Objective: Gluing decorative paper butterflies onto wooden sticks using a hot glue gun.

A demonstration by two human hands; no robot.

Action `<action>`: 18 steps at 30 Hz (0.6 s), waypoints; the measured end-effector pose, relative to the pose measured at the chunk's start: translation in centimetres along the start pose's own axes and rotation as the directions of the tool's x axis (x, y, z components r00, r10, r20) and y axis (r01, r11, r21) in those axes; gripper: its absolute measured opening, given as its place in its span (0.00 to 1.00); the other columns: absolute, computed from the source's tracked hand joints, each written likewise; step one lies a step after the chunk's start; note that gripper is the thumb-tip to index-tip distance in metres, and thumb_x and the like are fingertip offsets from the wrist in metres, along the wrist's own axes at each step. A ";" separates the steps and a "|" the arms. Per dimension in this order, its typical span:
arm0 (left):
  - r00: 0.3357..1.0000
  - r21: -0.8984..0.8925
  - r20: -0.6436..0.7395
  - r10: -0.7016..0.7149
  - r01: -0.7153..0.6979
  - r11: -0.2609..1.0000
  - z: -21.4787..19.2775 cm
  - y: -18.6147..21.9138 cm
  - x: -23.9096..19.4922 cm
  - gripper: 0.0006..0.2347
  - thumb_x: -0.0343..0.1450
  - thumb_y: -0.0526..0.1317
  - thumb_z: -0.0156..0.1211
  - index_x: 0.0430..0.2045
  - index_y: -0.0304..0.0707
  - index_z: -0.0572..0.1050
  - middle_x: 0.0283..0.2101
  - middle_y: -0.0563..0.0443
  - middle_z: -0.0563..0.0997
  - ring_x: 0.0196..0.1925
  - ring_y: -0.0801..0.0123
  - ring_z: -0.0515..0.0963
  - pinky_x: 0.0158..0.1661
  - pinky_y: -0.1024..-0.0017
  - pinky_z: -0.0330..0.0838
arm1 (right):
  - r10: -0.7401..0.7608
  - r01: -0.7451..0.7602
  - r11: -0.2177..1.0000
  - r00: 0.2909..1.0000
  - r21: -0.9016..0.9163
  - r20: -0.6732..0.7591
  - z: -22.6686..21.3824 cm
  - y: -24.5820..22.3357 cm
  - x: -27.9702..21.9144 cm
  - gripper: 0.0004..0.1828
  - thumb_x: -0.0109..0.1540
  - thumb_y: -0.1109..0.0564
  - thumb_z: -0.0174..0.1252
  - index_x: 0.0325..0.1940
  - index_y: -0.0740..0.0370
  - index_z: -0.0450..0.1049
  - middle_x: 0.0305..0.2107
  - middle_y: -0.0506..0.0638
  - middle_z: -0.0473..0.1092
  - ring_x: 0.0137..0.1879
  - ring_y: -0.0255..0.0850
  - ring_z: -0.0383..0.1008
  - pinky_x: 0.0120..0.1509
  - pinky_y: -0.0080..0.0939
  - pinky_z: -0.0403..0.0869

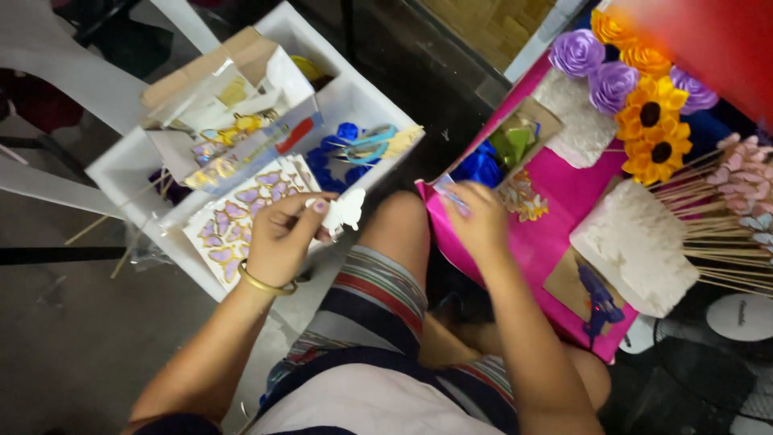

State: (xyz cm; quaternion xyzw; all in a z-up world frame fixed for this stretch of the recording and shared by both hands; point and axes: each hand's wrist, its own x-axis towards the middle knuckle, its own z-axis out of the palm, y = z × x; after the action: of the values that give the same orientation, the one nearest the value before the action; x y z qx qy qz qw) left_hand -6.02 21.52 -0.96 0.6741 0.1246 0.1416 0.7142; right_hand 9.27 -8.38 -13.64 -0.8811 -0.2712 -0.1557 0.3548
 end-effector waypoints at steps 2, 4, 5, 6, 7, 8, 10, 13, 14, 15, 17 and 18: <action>1.000 0.003 -0.019 0.002 -0.002 1.000 -0.4 0.7 -0.3 0.09 0.75 0.34 0.59 0.42 0.26 0.82 0.21 0.41 0.79 0.22 0.68 0.82 0.29 0.73 0.81 | -0.030 0.033 0.999 0.996 -0.035 0.082 3.5 -2.2 2.7 0.13 0.61 0.48 0.69 0.49 0.44 0.83 0.40 0.46 0.79 0.51 0.46 0.80 0.57 0.44 0.76; 0.999 0.007 -0.034 0.003 -0.003 1.000 -0.9 0.8 -0.5 0.08 0.75 0.33 0.59 0.42 0.27 0.83 0.21 0.40 0.80 0.22 0.67 0.82 0.29 0.72 0.80 | -0.053 0.065 0.995 0.985 -0.069 0.162 6.7 -3.6 4.8 0.14 0.61 0.48 0.67 0.50 0.45 0.82 0.39 0.48 0.78 0.48 0.48 0.81 0.53 0.46 0.78; 0.999 0.009 -0.049 -0.004 0.004 1.000 -1.2 0.5 -0.7 0.08 0.74 0.33 0.59 0.42 0.27 0.82 0.22 0.40 0.80 0.22 0.67 0.81 0.28 0.71 0.80 | 0.009 0.013 0.995 0.976 -0.098 0.216 8.2 -4.0 5.4 0.17 0.59 0.46 0.68 0.50 0.49 0.81 0.36 0.49 0.78 0.45 0.50 0.81 0.50 0.49 0.78; 0.998 0.010 -0.061 -0.006 0.007 1.000 -1.4 0.2 -0.7 0.08 0.74 0.33 0.60 0.42 0.26 0.82 0.23 0.40 0.81 0.21 0.67 0.81 0.28 0.71 0.79 | 0.071 -0.038 0.991 0.962 -0.131 0.263 9.6 -4.3 6.1 0.20 0.57 0.44 0.68 0.50 0.52 0.81 0.32 0.50 0.77 0.42 0.53 0.81 0.47 0.53 0.78; 0.998 0.015 -0.057 0.002 -0.001 1.000 -1.7 -0.2 -0.7 0.08 0.74 0.33 0.60 0.42 0.26 0.82 0.23 0.40 0.81 0.21 0.67 0.81 0.28 0.71 0.79 | 0.070 -0.039 0.991 0.965 -0.128 0.254 11.5 -3.6 6.0 0.20 0.57 0.44 0.68 0.50 0.52 0.81 0.32 0.50 0.77 0.42 0.53 0.81 0.47 0.53 0.78; 0.999 0.018 -0.052 -0.004 0.005 1.000 -1.8 -0.5 -0.7 0.08 0.74 0.33 0.60 0.42 0.26 0.82 0.21 0.40 0.81 0.22 0.67 0.82 0.28 0.71 0.80 | 0.105 -0.054 0.981 0.957 -0.188 0.271 13.2 -2.8 5.8 0.17 0.57 0.42 0.67 0.46 0.48 0.81 0.33 0.46 0.77 0.43 0.50 0.81 0.46 0.52 0.78; 1.000 0.022 -0.030 -0.007 0.008 1.000 -2.0 -0.8 -0.7 0.08 0.74 0.33 0.59 0.42 0.26 0.82 0.20 0.40 0.80 0.22 0.66 0.82 0.28 0.71 0.80 | 0.151 -0.081 0.964 0.950 -0.253 0.274 15.2 -2.2 5.6 0.13 0.57 0.41 0.66 0.42 0.43 0.82 0.34 0.43 0.77 0.44 0.46 0.82 0.46 0.50 0.79; 1.000 0.041 0.019 0.002 -0.003 0.999 -2.2 -1.7 -0.7 0.09 0.74 0.33 0.59 0.42 0.27 0.83 0.20 0.42 0.80 0.23 0.68 0.82 0.30 0.71 0.79 | 0.195 -0.136 0.965 0.943 -0.224 0.269 13.9 -3.5 5.4 0.05 0.59 0.44 0.64 0.37 0.38 0.82 0.32 0.40 0.76 0.44 0.46 0.82 0.47 0.48 0.79; 1.000 0.064 0.005 -0.014 0.014 0.998 -2.4 -2.5 -0.5 0.08 0.73 0.32 0.59 0.42 0.26 0.82 0.23 0.39 0.80 0.24 0.64 0.82 0.30 0.68 0.80 | 0.142 -0.140 0.990 0.965 -0.026 0.218 12.0 -4.3 5.5 0.03 0.59 0.48 0.65 0.37 0.43 0.82 0.32 0.43 0.77 0.44 0.47 0.82 0.48 0.46 0.79; 1.000 0.087 -0.009 -0.029 0.030 0.996 -2.4 -3.3 -0.2 0.08 0.73 0.31 0.60 0.42 0.25 0.82 0.25 0.36 0.80 0.24 0.61 0.83 0.30 0.64 0.80 | 0.095 -0.120 0.978 0.984 0.170 0.151 10.1 -5.1 5.5 0.02 0.59 0.53 0.67 0.36 0.48 0.82 0.31 0.46 0.78 0.44 0.48 0.82 0.48 0.45 0.79; 0.995 0.208 0.070 -0.066 0.050 0.977 -3.1 -4.0 0.1 0.09 0.74 0.34 0.58 0.43 0.30 0.82 0.30 0.43 0.82 0.27 0.65 0.83 0.34 0.70 0.78 | 0.264 -0.298 0.893 0.954 0.336 0.144 5.7 -6.4 4.5 0.04 0.58 0.56 0.68 0.38 0.50 0.82 0.32 0.44 0.79 0.40 0.37 0.79 0.46 0.36 0.76; 0.992 0.335 0.089 -0.091 0.056 0.941 -3.0 -4.3 0.4 0.09 0.75 0.38 0.57 0.45 0.35 0.81 0.35 0.50 0.84 0.30 0.69 0.82 0.39 0.75 0.75 | 0.371 -0.407 0.751 0.912 0.521 0.178 3.4 -6.9 4.1 0.06 0.58 0.59 0.68 0.40 0.53 0.83 0.33 0.41 0.81 0.36 0.26 0.75 0.43 0.28 0.72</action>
State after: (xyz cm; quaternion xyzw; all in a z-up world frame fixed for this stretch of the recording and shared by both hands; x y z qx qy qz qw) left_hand -6.59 24.28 -5.45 0.7860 0.1345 0.0568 0.6008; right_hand 8.75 -0.32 -10.32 -0.7839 -0.1260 0.0333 0.6071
